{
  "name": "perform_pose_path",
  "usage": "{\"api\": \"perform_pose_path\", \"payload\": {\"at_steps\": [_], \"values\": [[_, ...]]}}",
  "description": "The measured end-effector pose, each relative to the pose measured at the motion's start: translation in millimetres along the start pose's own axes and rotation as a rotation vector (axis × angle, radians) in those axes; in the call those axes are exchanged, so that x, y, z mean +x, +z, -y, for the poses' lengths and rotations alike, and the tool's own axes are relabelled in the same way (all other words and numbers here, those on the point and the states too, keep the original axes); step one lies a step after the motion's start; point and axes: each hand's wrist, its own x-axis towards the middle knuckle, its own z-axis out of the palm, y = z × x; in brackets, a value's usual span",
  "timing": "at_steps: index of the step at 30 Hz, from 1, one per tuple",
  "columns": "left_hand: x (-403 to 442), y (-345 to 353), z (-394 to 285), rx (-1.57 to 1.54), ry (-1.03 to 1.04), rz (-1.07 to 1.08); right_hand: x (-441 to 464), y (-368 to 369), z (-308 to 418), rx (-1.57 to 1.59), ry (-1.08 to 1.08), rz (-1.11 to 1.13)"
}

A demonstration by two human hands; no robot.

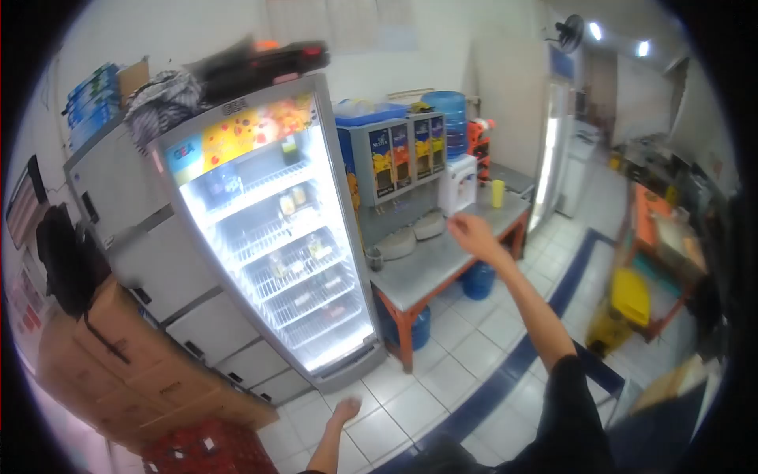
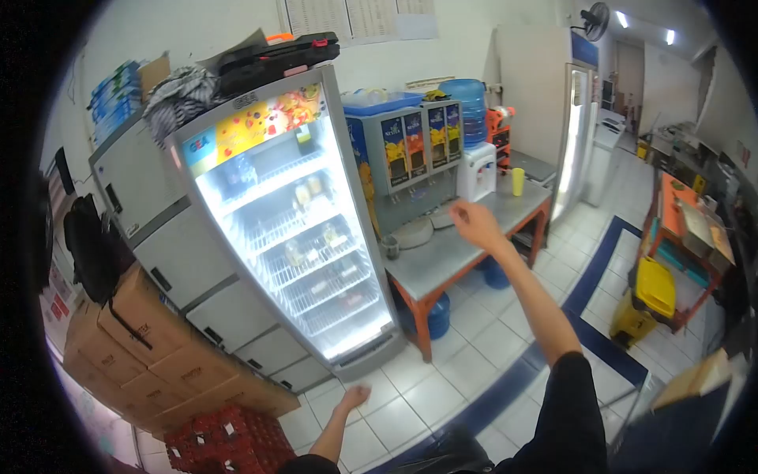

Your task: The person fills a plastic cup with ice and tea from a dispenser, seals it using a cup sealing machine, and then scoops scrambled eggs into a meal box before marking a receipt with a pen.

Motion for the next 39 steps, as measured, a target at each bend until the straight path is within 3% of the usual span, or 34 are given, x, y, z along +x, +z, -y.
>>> {"api": "perform_pose_path", "payload": {"at_steps": [1, 2, 3, 7, 9, 11, 14, 18, 20, 24, 27, 31, 34, 35, 37, 38, 39], "values": [[67, -27, -37, -0.161, 0.243, -0.137, 48, 14, -22, 0.045, -0.031, -0.006], [100, -84, -114, -0.26, 0.326, -0.221, 91, 24, -35, 0.086, -0.062, -0.006], [123, -148, -188, -0.232, 0.344, -0.258, 131, 35, -50, 0.066, -0.058, 0.003], [262, -311, -377, -0.185, 0.667, -0.429, 291, 80, -127, 0.156, -0.154, -0.01], [309, -382, -459, 0.055, 0.896, -0.643, 371, 100, -162, 0.193, -0.185, -0.075], [355, -441, -522, 0.196, 0.93, -0.731, 447, 118, -196, 0.216, -0.234, -0.102], [418, -519, -592, 0.045, 0.866, -0.742, 532, 147, -235, 0.075, -0.361, -0.117], [519, -599, -627, 0.067, 0.759, -1.007, 600, 195, -269, 0.17, -0.311, -0.03], [557, -630, -632, 0.176, 0.602, -1.194, 620, 201, -277, 0.21, -0.3, 0.032], [612, -649, -632, 0.227, 0.545, -0.988, 624, 203, -285, 0.298, -0.274, 0.106], [624, -644, -640, 0.353, 0.503, -0.993, 628, 207, -294, 0.279, -0.28, 0.127], [629, -649, -635, 0.296, 0.48, -0.895, 607, 199, -307, 0.416, -0.384, -0.07], [621, -639, -637, 0.554, 0.26, -0.974, 591, 186, -311, 0.434, -0.436, -0.25], [621, -636, -634, 0.551, 0.263, -0.972, 587, 179, -311, 0.43, -0.471, -0.368], [624, -631, -627, 0.656, 0.222, -1.117, 572, 155, -314, 0.438, -0.478, -0.402], [619, -630, -628, 0.656, 0.24, -1.119, 568, 143, -318, 0.34, -0.584, -0.51], [610, -625, -628, 0.509, 0.482, -1.256, 560, 129, -321, 0.235, -0.689, -0.614]]}}
